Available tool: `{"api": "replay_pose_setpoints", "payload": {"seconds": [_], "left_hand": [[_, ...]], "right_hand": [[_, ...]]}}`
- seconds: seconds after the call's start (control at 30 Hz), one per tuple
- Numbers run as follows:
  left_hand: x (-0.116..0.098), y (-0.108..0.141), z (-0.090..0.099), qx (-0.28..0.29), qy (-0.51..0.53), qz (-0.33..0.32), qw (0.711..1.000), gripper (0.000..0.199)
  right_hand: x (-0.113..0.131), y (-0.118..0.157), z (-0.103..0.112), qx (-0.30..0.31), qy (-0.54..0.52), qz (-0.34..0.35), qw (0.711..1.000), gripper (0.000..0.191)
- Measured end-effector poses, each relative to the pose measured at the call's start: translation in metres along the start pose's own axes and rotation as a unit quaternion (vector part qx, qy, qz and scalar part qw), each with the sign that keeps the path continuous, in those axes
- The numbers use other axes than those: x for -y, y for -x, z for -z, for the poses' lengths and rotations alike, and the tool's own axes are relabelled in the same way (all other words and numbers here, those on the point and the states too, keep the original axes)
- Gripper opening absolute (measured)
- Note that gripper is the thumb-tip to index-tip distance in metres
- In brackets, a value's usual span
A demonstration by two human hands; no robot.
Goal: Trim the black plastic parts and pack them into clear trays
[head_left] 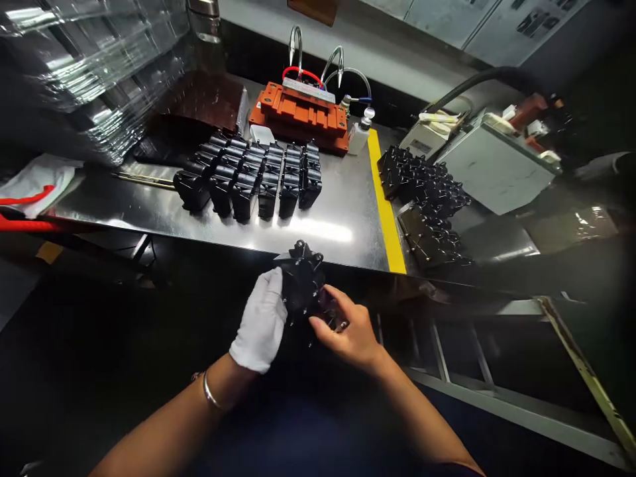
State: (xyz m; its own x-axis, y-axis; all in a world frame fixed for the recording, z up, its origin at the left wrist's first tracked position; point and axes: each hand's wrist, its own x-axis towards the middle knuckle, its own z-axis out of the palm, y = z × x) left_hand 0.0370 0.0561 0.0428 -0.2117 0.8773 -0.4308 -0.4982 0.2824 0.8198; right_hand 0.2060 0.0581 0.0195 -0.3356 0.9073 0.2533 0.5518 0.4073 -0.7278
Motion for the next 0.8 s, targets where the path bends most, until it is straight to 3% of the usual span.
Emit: {"api": "replay_pose_setpoints", "payload": {"seconds": [0.13,0.2,0.27,0.3,0.4,0.53,0.6,0.7,0.8], "left_hand": [[0.008,0.001,0.005,0.057,0.035,0.057,0.996,0.039],[0.014,0.001,0.013,0.074,0.011,0.086,0.994,0.04],[0.018,0.0,0.02,0.087,-0.01,0.104,0.991,0.039],[0.019,0.001,0.023,0.089,-0.017,0.108,0.99,0.038],[0.018,0.002,0.029,0.078,-0.041,0.096,0.991,0.035],[0.021,0.001,0.043,0.035,-0.069,0.098,0.992,0.039],[0.027,-0.004,0.055,-0.007,-0.075,0.094,0.993,0.046],[0.04,-0.012,0.07,-0.057,-0.076,0.086,0.992,0.058],[0.049,-0.018,0.072,-0.06,-0.066,0.098,0.991,0.063]], "right_hand": [[-0.024,-0.074,0.045,-0.131,0.056,-0.113,0.983,0.051],[-0.037,-0.126,0.061,-0.125,0.14,-0.165,0.968,0.052],[-0.047,-0.174,0.066,-0.062,0.224,-0.215,0.948,0.05],[-0.051,-0.195,0.065,-0.031,0.256,-0.227,0.939,0.052],[-0.057,-0.242,0.049,-0.029,0.276,-0.223,0.935,0.053],[-0.062,-0.275,0.047,-0.018,0.283,-0.205,0.937,0.049],[-0.067,-0.282,0.067,-0.035,0.308,-0.228,0.923,0.045],[-0.081,-0.284,0.108,-0.082,0.361,-0.299,0.88,0.042],[-0.095,-0.276,0.129,-0.08,0.389,-0.355,0.846,0.042]]}}
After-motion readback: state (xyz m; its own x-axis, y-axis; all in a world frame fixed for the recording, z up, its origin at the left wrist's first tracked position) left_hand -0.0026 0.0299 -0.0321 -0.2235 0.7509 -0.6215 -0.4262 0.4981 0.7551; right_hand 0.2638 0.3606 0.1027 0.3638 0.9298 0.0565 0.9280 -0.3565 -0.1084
